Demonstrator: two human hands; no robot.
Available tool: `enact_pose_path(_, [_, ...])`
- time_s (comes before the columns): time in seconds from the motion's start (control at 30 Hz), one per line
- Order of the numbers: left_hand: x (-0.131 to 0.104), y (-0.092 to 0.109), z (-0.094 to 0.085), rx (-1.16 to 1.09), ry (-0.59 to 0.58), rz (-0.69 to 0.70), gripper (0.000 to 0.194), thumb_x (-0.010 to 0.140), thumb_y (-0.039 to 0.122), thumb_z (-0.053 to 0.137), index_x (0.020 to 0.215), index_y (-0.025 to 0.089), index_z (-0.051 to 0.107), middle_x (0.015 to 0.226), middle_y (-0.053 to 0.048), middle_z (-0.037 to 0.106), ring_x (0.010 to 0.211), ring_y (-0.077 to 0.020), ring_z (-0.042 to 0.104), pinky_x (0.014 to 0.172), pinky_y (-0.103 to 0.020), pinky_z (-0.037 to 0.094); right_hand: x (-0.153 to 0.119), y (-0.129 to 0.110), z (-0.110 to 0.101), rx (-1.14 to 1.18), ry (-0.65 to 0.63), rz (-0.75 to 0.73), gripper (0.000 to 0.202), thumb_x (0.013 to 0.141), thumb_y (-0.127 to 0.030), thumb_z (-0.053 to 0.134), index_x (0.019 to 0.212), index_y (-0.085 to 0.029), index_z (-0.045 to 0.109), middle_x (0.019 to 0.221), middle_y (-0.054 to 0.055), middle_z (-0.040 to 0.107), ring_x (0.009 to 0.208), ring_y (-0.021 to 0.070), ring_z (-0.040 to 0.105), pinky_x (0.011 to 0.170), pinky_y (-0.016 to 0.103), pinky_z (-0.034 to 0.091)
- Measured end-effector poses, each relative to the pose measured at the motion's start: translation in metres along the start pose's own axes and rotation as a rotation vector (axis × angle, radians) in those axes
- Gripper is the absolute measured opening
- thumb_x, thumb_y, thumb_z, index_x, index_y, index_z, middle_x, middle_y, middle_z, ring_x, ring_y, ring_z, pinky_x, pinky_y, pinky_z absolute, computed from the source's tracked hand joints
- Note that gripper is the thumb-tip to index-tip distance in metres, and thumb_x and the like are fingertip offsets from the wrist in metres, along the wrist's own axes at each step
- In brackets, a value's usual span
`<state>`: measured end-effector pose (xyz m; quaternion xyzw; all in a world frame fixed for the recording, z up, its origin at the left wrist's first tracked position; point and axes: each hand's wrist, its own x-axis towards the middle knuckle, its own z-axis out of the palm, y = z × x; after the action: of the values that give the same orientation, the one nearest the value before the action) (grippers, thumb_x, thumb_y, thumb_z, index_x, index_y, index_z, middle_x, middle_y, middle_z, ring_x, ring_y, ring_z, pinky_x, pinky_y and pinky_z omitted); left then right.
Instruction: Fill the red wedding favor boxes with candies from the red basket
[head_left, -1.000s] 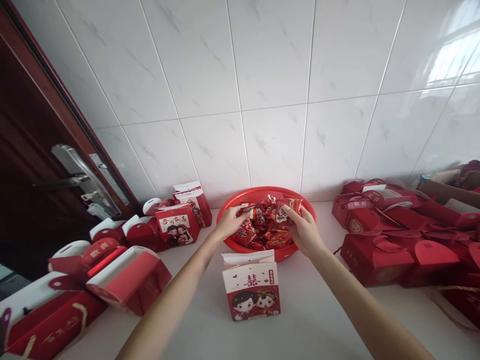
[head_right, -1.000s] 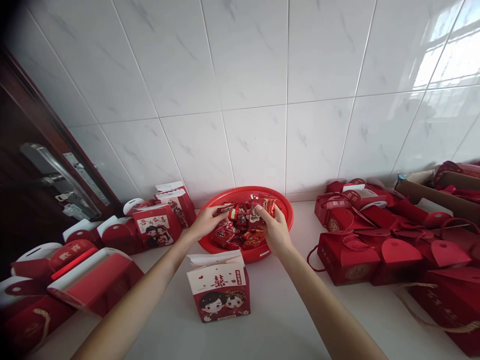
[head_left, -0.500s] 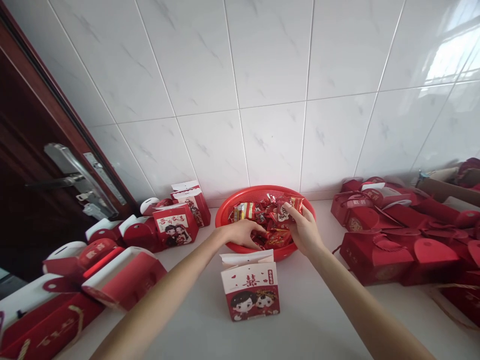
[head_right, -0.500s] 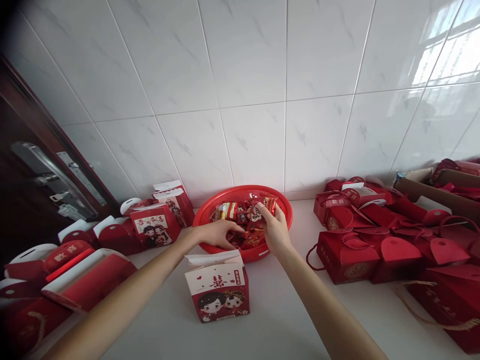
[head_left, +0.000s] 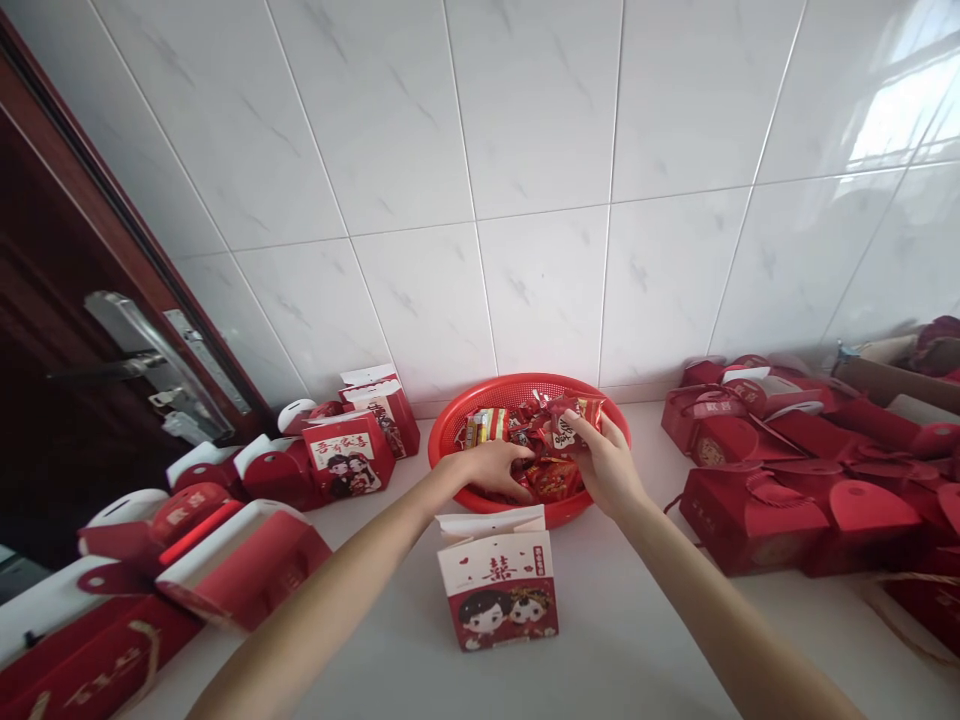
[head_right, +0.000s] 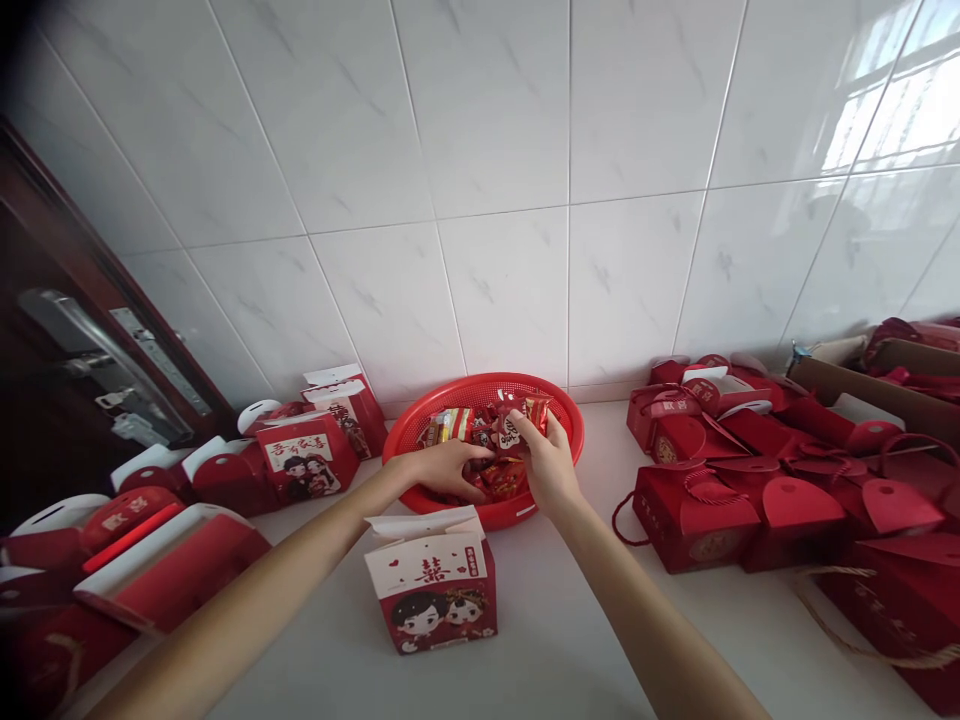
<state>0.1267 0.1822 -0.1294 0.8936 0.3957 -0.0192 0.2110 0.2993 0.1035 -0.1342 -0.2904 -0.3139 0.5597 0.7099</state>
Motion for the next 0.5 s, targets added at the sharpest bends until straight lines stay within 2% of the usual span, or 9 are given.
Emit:
enact_pose_path(0.07, [0.000,0.001,0.000,0.010,-0.046,0.017,0.051,0.063,0.039,0.078,0.111,0.024,0.074,0.095,-0.004,0.074,0.081,-0.0230,0.065,0.066,-0.028,0.042,0.000,0.001,0.000,0.007,-0.007,0.000,0.033,0.064,-0.038,0.090,0.083,-0.020,0.069,0.080,0.003,0.073,0.077,0.0221,0.070,0.066,0.033,0.056])
enact_pose_path(0.13, [0.001,0.001,0.001,0.014,-0.076,0.027,0.037,0.063,0.037,0.076,0.098,0.022,0.074,0.085,-0.003,0.071,0.075,-0.0217,0.061,0.063,-0.029,0.039,0.001,0.002,0.000,0.014,-0.007,-0.004,0.033,0.064,-0.039,0.089,0.083,-0.020,0.069,0.080,0.002,0.072,0.076,0.0217,0.069,0.066,0.033,0.056])
enact_pose_path(0.2, [0.000,0.000,0.003,0.000,-0.072,0.029,0.024,0.063,0.035,0.075,0.081,0.020,0.071,0.072,-0.001,0.064,0.066,-0.0195,0.056,0.058,-0.029,0.036,0.002,0.003,0.000,0.015,0.003,-0.008,0.034,0.064,-0.039,0.090,0.083,-0.020,0.069,0.080,0.002,0.072,0.076,0.0211,0.068,0.066,0.032,0.055])
enact_pose_path(0.27, [-0.001,-0.001,0.004,-0.043,-0.048,0.033,0.021,0.064,0.036,0.075,0.074,0.019,0.069,0.065,0.001,0.060,0.062,-0.0179,0.054,0.056,-0.028,0.034,0.002,0.003,0.000,0.011,0.016,-0.006,0.035,0.063,-0.039,0.090,0.084,-0.021,0.069,0.081,0.002,0.072,0.076,0.0208,0.068,0.066,0.032,0.055])
enact_pose_path(0.37, [-0.001,-0.004,0.003,-0.139,0.049,0.034,0.022,0.069,0.037,0.073,0.082,0.020,0.073,0.072,0.001,0.067,0.069,-0.0196,0.061,0.062,-0.027,0.042,0.001,0.002,0.000,0.001,0.018,0.005,0.035,0.063,-0.039,0.090,0.085,-0.021,0.070,0.083,0.002,0.073,0.076,0.0207,0.068,0.064,0.031,0.054])
enact_pose_path(0.43, [0.001,-0.007,0.001,-0.210,0.172,0.022,0.032,0.073,0.037,0.070,0.100,0.020,0.075,0.094,-0.002,0.075,0.089,-0.0240,0.067,0.078,-0.029,0.048,0.001,0.001,0.001,0.003,0.010,0.003,0.034,0.063,-0.039,0.089,0.085,-0.021,0.070,0.082,0.002,0.073,0.074,0.0203,0.068,0.063,0.031,0.055])
enact_pose_path(0.5, [0.003,-0.011,0.000,-0.279,0.309,0.003,0.043,0.075,0.039,0.070,0.115,0.021,0.072,0.117,-0.006,0.074,0.112,-0.0287,0.065,0.096,-0.034,0.048,0.000,0.000,0.001,0.005,0.001,-0.004,0.033,0.064,-0.039,0.089,0.084,-0.021,0.070,0.082,0.002,0.073,0.074,0.0199,0.068,0.062,0.031,0.055])
